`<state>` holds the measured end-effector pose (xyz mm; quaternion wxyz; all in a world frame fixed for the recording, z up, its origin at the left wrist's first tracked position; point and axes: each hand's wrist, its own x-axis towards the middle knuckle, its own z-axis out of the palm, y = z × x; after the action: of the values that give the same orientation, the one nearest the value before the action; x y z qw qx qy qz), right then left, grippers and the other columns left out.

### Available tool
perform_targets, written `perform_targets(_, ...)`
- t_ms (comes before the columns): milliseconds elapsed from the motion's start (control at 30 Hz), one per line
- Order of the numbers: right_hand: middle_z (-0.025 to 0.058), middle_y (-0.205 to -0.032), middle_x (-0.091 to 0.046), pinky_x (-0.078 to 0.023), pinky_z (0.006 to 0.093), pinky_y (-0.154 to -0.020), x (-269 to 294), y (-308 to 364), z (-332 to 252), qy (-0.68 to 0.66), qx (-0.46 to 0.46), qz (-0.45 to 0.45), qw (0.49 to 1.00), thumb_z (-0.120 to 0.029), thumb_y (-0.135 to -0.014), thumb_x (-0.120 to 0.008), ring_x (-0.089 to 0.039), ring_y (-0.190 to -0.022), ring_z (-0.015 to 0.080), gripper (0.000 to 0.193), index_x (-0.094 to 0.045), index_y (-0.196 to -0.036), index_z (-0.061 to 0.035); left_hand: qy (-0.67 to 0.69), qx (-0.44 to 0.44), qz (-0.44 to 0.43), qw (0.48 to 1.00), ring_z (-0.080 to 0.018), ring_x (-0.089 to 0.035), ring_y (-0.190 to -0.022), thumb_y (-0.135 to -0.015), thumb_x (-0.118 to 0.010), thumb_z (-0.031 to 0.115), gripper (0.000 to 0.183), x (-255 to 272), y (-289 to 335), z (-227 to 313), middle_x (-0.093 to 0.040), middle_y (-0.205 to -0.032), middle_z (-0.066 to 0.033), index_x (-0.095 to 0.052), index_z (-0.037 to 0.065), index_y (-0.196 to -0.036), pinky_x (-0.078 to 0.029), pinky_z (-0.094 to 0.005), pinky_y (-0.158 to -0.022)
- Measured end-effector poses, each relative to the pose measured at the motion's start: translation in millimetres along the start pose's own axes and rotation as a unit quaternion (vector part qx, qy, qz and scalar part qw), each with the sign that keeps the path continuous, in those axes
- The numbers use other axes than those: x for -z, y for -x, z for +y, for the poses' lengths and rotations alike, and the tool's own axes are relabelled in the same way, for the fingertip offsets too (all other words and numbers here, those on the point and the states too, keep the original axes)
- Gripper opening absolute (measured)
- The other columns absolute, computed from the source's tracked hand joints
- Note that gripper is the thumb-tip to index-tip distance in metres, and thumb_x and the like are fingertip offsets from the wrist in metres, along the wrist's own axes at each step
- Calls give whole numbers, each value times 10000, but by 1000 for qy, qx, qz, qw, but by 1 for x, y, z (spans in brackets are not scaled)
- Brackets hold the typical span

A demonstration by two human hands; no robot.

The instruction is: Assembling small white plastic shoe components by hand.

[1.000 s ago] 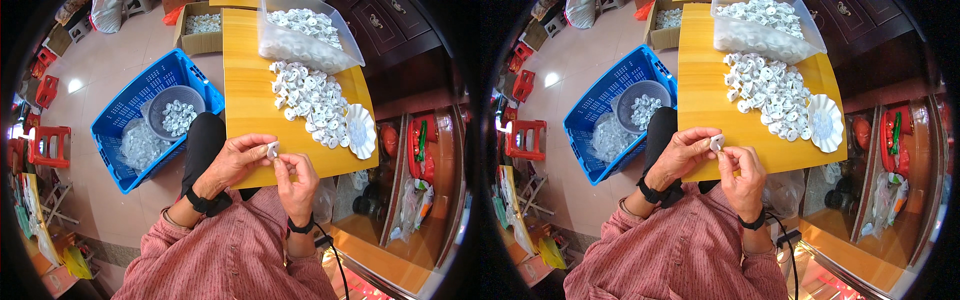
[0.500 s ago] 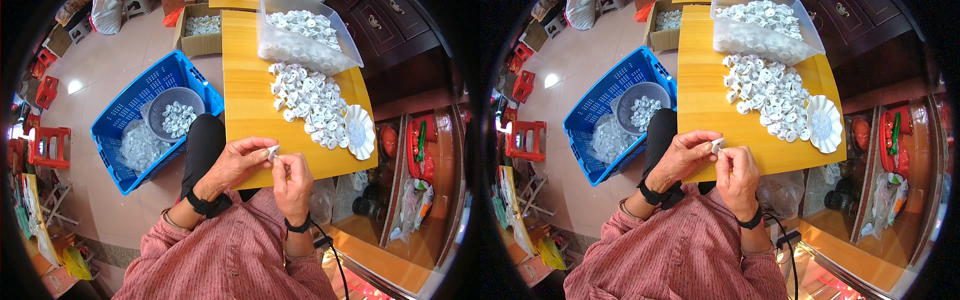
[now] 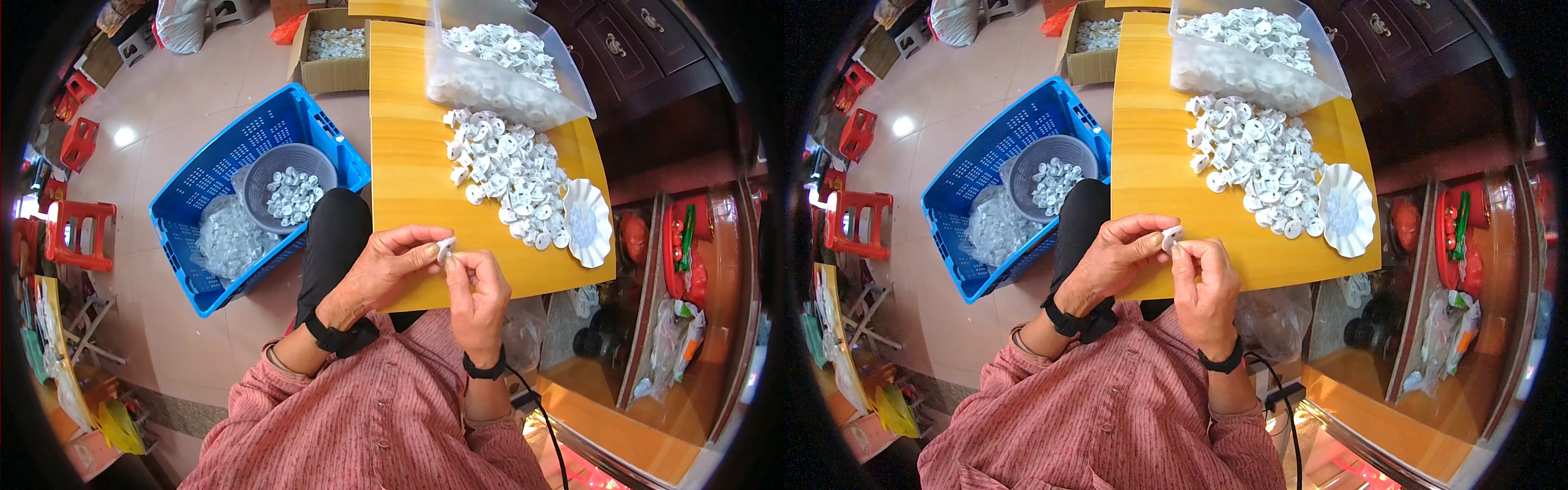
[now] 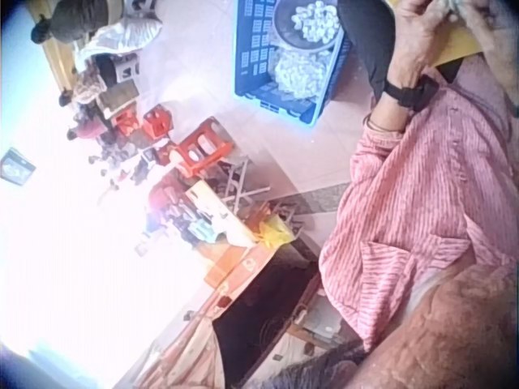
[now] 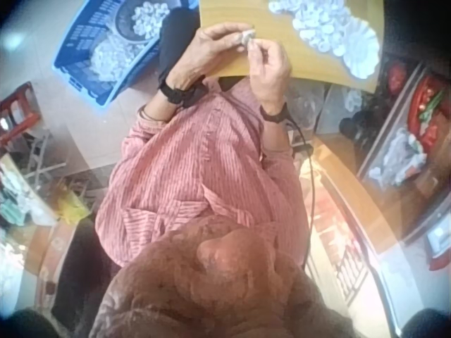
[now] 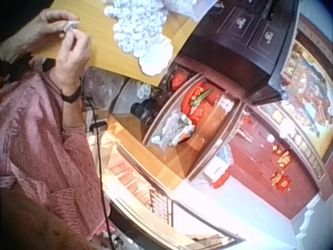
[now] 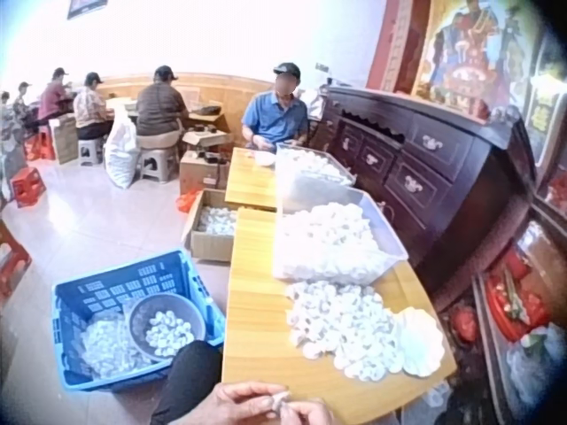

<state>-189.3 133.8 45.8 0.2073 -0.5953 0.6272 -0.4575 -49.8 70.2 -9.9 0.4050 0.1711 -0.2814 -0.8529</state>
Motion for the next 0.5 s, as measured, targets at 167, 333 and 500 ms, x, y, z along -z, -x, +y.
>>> perform_targets(167, 81, -782, -625, -487, 289, -601, -3, 3, 6, -104, -83, -1, 991, -54, -935, -627, -590, -661, 144, 83, -580, -907, 9, 33, 10, 3, 999, -132, -634, -957, -934, -652, 105, 296, 2, 0, 2, -672, -1108, -72, -640, -6, -1208, -539, -262, -852)
perform_targets(333, 74, -779, -635, -486, 279, -604, -4, 2, 2, -74, -85, -3, 994, -52, -936, -625, -587, -658, 128, 81, -584, -908, 12, 25, 2, 7, 1000, -122, -627, -933, -937, -649, 88, 283, -1, 1, 7, -675, -1089, -71, -642, -16, -1200, -535, -255, -841)
perform_targets(500, 51, -789, -622, -487, 266, -622, -12, -1, -2, -110, -91, -10, 990, -56, -940, -626, -575, -682, 104, 87, -588, -919, 20, 20, -3, 35, 999, -119, -633, -900, -940, -648, 100, 290, 1, 6, 13, -677, -1081, -71, -640, -20, -1204, -540, -248, -832)
